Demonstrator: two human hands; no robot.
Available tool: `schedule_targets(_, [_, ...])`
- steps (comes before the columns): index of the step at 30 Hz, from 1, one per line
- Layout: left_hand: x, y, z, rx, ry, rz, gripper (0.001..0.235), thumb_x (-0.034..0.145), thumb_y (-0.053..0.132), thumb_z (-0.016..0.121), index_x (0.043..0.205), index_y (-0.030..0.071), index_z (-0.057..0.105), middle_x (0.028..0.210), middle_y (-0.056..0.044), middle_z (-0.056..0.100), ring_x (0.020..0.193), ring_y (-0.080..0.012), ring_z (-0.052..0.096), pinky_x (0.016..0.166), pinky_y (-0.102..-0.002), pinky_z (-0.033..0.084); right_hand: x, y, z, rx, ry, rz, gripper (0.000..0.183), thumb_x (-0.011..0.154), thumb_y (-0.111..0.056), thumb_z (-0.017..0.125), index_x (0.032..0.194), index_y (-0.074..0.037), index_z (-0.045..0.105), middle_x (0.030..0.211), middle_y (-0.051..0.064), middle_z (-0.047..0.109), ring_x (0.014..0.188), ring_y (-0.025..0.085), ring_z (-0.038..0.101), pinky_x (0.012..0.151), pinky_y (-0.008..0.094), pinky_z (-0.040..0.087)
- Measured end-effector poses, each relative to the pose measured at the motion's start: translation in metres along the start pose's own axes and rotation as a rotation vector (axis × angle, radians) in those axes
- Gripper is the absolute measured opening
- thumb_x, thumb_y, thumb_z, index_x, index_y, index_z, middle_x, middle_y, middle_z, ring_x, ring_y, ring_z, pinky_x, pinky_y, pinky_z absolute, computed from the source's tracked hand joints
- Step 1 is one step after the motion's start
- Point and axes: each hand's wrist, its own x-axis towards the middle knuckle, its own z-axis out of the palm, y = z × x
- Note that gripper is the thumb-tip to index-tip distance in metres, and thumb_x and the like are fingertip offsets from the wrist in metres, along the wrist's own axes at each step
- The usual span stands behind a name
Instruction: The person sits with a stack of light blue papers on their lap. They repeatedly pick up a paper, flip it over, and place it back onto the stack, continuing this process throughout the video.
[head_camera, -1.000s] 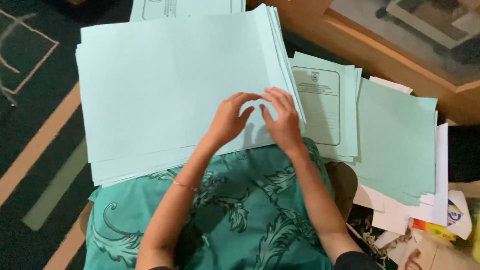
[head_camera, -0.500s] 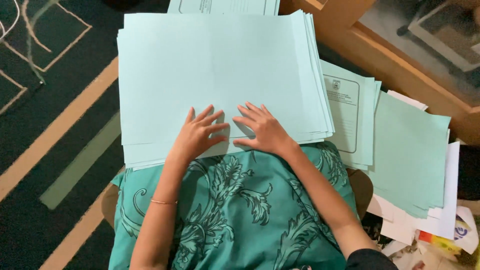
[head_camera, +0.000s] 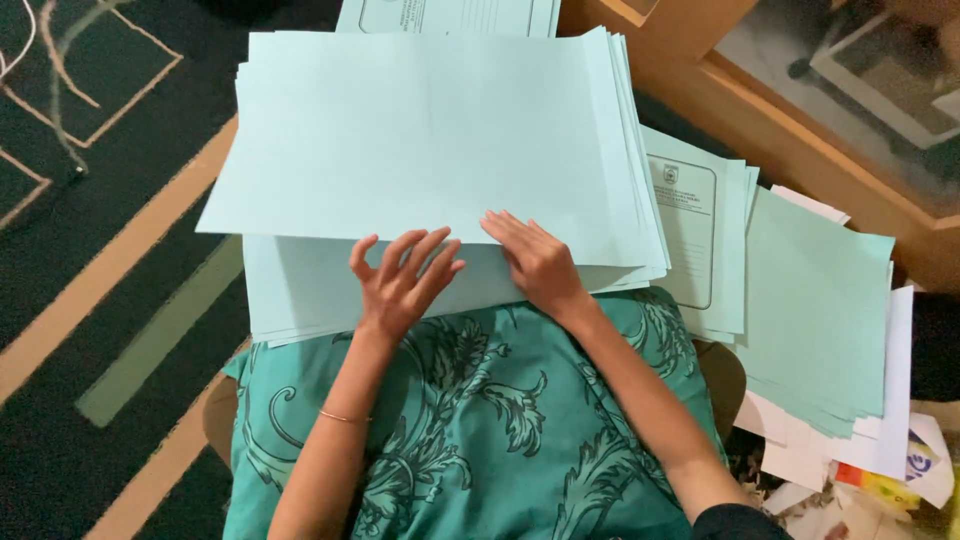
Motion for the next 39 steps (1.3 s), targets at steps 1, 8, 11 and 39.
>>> schedule_targets(1, [0.004, 0.003, -0.001, -0.003, 0.05, -0.096, 0.022, 0.104, 0.035, 0.061, 0.118, 0.026, 0.075, 0.119, 0.004, 0.074, 0.108, -0.0167, 0.065, 0.104, -0.053, 0.033, 0.002, -0.002, -0.004, 0.025, 0.04, 0.049, 0.038, 0.104, -0.016, 0.057, 0.139, -0.028, 0.066, 0.137, -0.003, 0.068, 0.123, 0.022, 0.067, 0.093, 0.048, 0.059])
schedule_targets(8, [-0.028, 0.028, 0.031, -0.313, 0.455, -0.712, 0.046, 0.109, 0.043, 0.048, 0.135, 0.004, 0.048, 0.151, -0.023, 0.032, 0.141, -0.0367, 0.036, 0.114, -0.046, 0.033, 0.008, -0.009, -0.026, 0.252, 0.083, 0.228, 0.036, 0.104, -0.009, 0.057, 0.135, -0.023, 0.07, 0.131, -0.001, 0.072, 0.12, 0.024, 0.068, 0.098, 0.045, 0.057])
schedule_targets(11, [0.0, 0.016, 0.01, -0.759, 0.561, -1.149, 0.04, 0.116, 0.038, 0.031, 0.138, 0.006, 0.04, 0.141, -0.014, 0.039, 0.13, -0.0264, 0.049, 0.11, -0.039, 0.042, -0.001, -0.005, -0.028, 0.28, -0.009, 0.182, 0.037, 0.102, -0.012, 0.062, 0.134, -0.028, 0.071, 0.132, -0.006, 0.071, 0.123, 0.022, 0.067, 0.102, 0.046, 0.055])
schedule_targets(39, [-0.005, 0.002, 0.054, -0.616, -0.308, -0.75, 0.046, 0.105, 0.0, 0.051, 0.148, 0.016, 0.053, 0.15, -0.002, 0.055, 0.14, -0.0211, 0.051, 0.125, -0.053, 0.021, 0.022, 0.034, -0.14, 0.805, 0.581, 0.924, 0.039, 0.108, -0.045, 0.041, 0.125, -0.015, 0.06, 0.126, 0.009, 0.068, 0.126, 0.021, 0.064, 0.103, 0.038, 0.057])
